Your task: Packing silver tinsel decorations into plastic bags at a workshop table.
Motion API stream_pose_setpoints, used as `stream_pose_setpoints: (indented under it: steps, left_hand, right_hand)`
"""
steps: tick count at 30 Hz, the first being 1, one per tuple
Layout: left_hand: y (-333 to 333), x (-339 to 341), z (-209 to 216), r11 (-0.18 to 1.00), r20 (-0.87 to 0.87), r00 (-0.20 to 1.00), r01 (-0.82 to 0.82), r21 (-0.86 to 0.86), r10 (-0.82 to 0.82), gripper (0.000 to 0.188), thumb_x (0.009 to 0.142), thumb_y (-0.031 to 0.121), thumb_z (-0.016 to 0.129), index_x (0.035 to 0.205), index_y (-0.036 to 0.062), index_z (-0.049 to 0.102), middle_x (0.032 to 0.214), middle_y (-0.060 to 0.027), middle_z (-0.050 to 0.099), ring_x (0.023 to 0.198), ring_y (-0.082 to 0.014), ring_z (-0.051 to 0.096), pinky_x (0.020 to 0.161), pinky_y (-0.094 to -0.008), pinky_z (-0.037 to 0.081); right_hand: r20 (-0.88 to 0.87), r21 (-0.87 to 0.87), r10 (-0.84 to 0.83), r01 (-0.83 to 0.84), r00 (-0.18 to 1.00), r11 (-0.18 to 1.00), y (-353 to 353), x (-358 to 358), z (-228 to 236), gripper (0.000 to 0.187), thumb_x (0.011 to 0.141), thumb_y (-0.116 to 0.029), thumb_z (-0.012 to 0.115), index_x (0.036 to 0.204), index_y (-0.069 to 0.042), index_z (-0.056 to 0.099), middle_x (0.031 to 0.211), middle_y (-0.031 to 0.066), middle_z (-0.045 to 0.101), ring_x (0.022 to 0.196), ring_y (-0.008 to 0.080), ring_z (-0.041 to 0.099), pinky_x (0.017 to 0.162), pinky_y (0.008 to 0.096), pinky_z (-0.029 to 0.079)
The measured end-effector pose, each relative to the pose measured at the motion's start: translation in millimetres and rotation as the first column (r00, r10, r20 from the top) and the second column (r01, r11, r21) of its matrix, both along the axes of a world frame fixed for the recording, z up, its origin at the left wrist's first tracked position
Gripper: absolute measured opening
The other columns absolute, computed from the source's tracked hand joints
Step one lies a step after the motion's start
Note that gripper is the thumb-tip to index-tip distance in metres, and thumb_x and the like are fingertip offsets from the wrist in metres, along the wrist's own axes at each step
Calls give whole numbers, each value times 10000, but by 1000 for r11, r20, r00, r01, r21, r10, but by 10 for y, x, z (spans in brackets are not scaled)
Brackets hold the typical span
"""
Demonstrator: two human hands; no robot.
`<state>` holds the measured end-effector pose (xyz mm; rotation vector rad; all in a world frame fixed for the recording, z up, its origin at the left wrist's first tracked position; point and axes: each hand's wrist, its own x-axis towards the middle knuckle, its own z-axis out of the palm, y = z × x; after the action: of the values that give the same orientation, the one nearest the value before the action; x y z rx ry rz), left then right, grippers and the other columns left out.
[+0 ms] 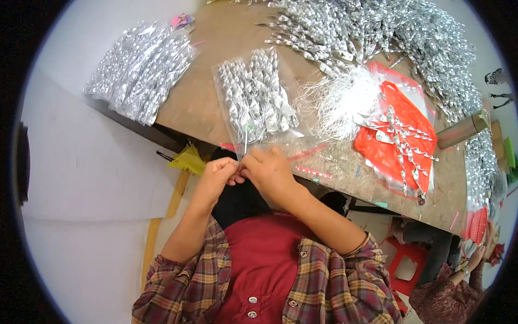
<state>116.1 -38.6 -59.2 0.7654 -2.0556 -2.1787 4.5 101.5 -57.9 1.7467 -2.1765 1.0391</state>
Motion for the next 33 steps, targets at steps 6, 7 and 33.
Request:
stream_pose_setpoints:
  steps: [6,7,33]
  left_hand:
    - [99,25,-16,997,-41,996,-74,17,75,252,911,220,535,877,5,662,769,-51,677,657,-89,623,562,-193,407]
    - [107,23,-14,997,-46,996,-75,15,75,252,911,220,535,877,5,662,769,-51,677,657,-89,623,562,-193,407]
    - [-246,78,257,544,-207,978,-188,-818,27,507,754,103,706,1232,70,539,1179,-126,585,1058,-248,561,884,-368,451]
  right_hand:
    - [-74,-42,-14,11,997,999,34,39,-73,144,736,-89,653,783,-103,518,721,50,497,685,226,540,667,361,354]
    - [-72,-53,-14,10,997,999,37,35,-77,146,734,-86,653,782,-103,516,720,51,499,683,229,540,666,359,354]
    - [872,-460,185,630,453,626,2866,-765,608,281,940,-218,557,1130,-11,545,829,2,543,739,113,502,818,339,415]
